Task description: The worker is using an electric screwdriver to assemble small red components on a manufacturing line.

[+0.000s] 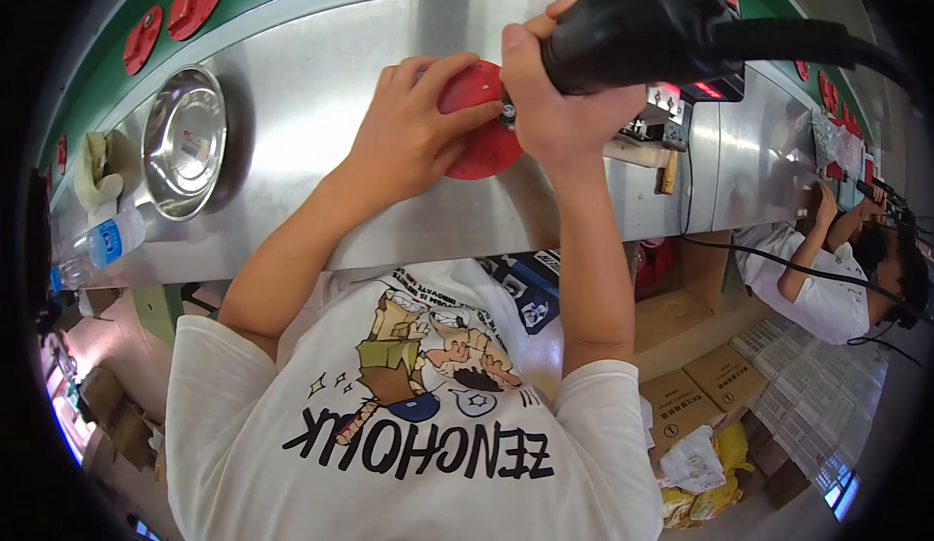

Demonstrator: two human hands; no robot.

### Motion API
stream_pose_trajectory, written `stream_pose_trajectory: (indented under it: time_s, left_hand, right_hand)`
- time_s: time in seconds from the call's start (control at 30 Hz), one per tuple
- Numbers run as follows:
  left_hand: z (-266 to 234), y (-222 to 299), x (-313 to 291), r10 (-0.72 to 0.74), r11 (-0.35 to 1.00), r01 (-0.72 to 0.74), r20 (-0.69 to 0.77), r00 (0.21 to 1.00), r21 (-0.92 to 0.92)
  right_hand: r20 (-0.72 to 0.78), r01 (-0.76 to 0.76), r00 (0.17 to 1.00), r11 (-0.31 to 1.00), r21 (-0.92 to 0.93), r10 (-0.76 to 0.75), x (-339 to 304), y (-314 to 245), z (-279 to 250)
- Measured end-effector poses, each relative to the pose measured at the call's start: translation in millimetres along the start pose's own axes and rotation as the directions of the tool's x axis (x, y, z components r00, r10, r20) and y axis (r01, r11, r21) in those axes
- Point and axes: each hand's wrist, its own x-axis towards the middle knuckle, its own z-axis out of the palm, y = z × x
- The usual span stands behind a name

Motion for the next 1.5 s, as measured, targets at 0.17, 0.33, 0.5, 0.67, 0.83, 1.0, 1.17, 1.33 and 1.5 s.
stream_pose_trajectory:
  time_s: [0.17,0.33,0.5,0.67,0.83,1.0,1.17,1.33,1.5]
  left_hand:
    - [8.8,10.9,4.9,0.060,0.991,-0.084,-0.211,0.976,-0.109]
    - [28.6,29.0,-2.3,0.046,0.998,-0.052,-0.188,0.981,-0.031]
    - [35.0,40.2,2.6,-0.009,0.991,-0.023,-0.233,0.972,-0.134]
    - [21.2,25.4,12.8,-0.048,0.962,0.016,-0.112,0.993,-0.271]
    - [30.0,6.8,4.0,-0.057,0.984,0.020,-0.209,0.976,-0.176]
    - [23.1,79.5,11.3,0.135,0.902,-0.098,0.058,0.989,-0.421]
    - [40.1,190.2,27.0,0.107,0.846,-0.054,0.071,0.992,-0.530]
    - [88.7,297.2,55.5,0.423,0.582,-0.258,0.017,0.906,-0.771]
    - [89.6,278.7,58.0,0.470,0.576,-0.490,-0.225,0.853,-0.654]
  right_hand:
    - [0.799,0.552,0.590,0.662,-0.507,0.119,-15.0,92.5,-162.8]
    - [0.072,-0.052,0.996,0.999,-0.012,0.053,-20.3,6.9,-59.2]
    - [-0.088,0.005,0.996,0.977,-0.214,-0.025,-21.6,-0.7,-59.9]
    - [0.068,-0.142,0.986,0.982,-0.125,0.151,-6.0,-16.7,-41.9]
    - [0.050,0.072,0.995,0.979,0.190,-0.083,-23.2,-87.5,-58.1]
    - [-0.273,0.031,0.961,0.996,-0.080,-0.052,-116.8,-139.0,-160.8]
    - [-0.362,-0.197,0.931,0.787,-0.585,-0.036,-170.9,-206.5,-196.1]
    - [-0.784,-0.325,0.591,0.833,-0.449,-0.192,-225.2,-230.8,-246.0]
    - [-0.739,-0.237,0.613,0.827,-0.511,-0.281,-294.5,-251.0,-307.9]
